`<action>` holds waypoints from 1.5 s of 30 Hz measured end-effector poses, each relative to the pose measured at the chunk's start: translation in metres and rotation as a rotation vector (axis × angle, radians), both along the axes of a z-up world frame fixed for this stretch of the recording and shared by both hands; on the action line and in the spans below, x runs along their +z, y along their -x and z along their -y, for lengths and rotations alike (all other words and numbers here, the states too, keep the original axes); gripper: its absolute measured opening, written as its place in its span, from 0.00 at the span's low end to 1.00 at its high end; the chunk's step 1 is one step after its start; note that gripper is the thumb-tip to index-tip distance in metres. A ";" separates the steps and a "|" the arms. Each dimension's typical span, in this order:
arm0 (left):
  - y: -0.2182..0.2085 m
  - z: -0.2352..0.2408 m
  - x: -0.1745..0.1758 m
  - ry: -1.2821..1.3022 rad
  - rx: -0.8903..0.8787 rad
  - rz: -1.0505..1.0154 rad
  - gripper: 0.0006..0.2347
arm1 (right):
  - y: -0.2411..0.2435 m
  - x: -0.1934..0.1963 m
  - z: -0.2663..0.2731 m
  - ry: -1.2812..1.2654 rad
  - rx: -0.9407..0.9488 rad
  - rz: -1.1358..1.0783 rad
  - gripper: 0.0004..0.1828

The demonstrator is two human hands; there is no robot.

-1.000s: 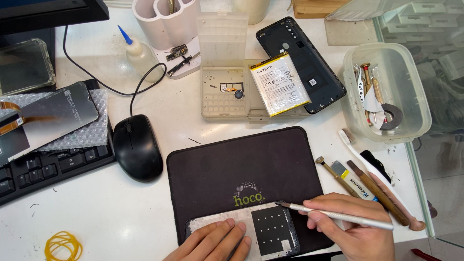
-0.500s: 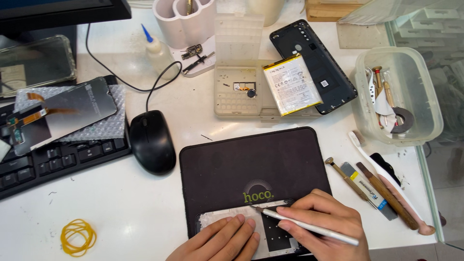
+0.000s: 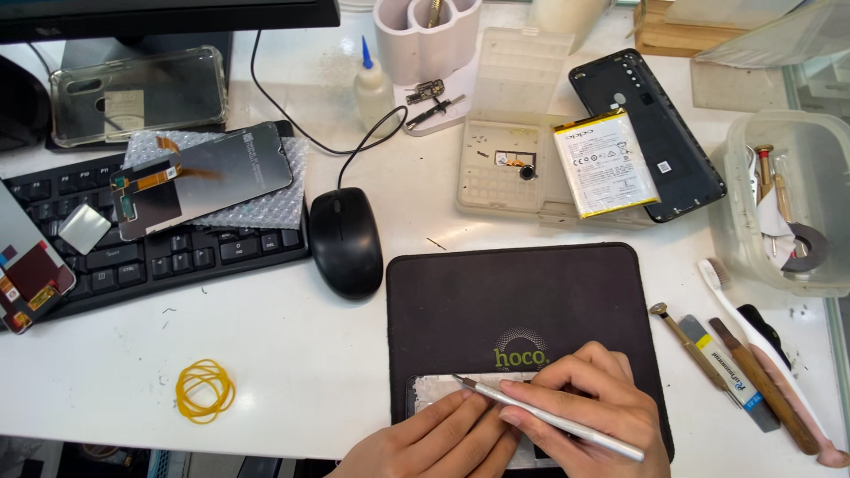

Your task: The person disassembles a smartphone, removes the back cover, and uses a precision tool to scrape adhesive residue from the phone's frame. They then place a black adhesive sheet onto the frame and use tweezers to adjust small components inside the device.

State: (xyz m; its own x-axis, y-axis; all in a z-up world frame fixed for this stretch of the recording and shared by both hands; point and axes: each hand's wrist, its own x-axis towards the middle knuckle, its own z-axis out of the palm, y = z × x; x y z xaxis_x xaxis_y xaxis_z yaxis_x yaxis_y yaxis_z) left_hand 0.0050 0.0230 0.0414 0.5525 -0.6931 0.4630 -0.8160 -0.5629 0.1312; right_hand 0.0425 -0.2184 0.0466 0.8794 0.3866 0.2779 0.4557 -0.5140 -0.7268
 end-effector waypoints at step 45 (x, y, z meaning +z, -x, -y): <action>0.010 -0.010 -0.018 0.175 -0.068 -0.018 0.04 | 0.003 0.012 -0.029 0.065 0.037 0.006 0.15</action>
State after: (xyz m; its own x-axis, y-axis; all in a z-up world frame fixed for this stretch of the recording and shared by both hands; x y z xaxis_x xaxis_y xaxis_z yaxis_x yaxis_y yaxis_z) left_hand -0.0050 0.0332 0.0230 0.5165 -0.6387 0.5703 -0.8480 -0.4742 0.2370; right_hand 0.0392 -0.1893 0.0582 0.8625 0.4364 0.2563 0.4796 -0.5430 -0.6893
